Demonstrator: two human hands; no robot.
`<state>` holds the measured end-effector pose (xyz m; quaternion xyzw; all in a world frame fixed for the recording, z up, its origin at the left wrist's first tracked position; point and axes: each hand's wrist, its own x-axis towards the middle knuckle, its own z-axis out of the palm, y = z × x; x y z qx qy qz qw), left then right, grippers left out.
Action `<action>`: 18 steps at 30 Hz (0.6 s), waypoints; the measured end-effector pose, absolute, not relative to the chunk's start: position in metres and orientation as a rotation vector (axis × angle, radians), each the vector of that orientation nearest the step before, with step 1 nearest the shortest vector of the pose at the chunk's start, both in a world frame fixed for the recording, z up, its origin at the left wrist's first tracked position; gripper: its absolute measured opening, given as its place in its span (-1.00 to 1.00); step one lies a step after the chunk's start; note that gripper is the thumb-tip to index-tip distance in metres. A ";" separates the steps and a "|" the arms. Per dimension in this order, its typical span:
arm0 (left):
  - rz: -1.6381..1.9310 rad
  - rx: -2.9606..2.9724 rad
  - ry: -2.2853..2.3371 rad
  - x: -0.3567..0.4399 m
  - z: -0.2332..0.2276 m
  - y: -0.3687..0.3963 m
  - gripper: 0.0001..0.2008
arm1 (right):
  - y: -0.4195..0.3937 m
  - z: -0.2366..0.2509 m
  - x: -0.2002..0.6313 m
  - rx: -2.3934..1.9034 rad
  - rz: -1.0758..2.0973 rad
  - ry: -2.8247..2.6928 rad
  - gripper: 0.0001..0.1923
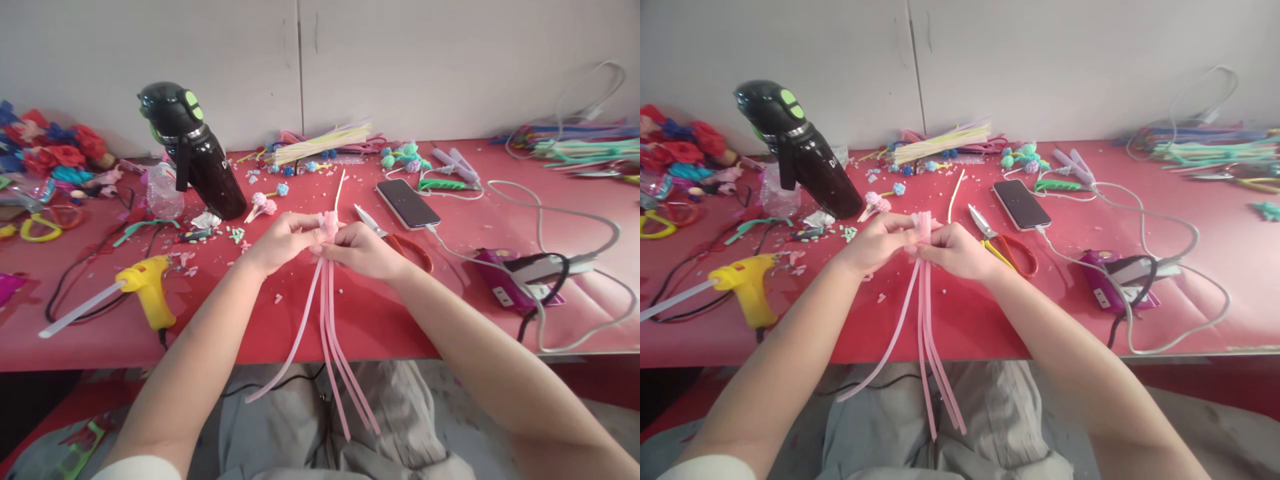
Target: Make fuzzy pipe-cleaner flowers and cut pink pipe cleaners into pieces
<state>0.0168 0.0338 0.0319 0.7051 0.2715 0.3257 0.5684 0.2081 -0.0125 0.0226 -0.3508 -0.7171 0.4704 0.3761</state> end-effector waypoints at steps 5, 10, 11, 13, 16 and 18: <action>0.829 1.603 0.652 0.024 0.035 0.025 -0.71 | -0.014 0.022 0.203 -0.994 1.126 -1.830 -0.30; 0.886 1.596 0.729 0.026 0.039 0.024 -0.69 | -0.018 0.026 0.202 -1.120 1.073 -1.848 -0.26; 0.921 1.609 0.757 0.025 0.040 0.025 -0.68 | -0.019 0.027 0.205 -1.144 1.071 -1.895 -0.27; 0.980 1.647 0.802 0.021 0.041 0.029 -0.65 | -0.018 0.031 0.215 -1.171 1.069 -1.986 -0.32; 0.941 1.684 0.798 0.016 0.044 0.031 -0.58 | -0.015 0.038 0.231 -1.132 1.040 -1.916 -0.43; 0.809 1.719 0.768 0.015 0.046 0.029 -0.57 | -0.015 0.042 0.238 -1.098 0.962 -1.776 -0.45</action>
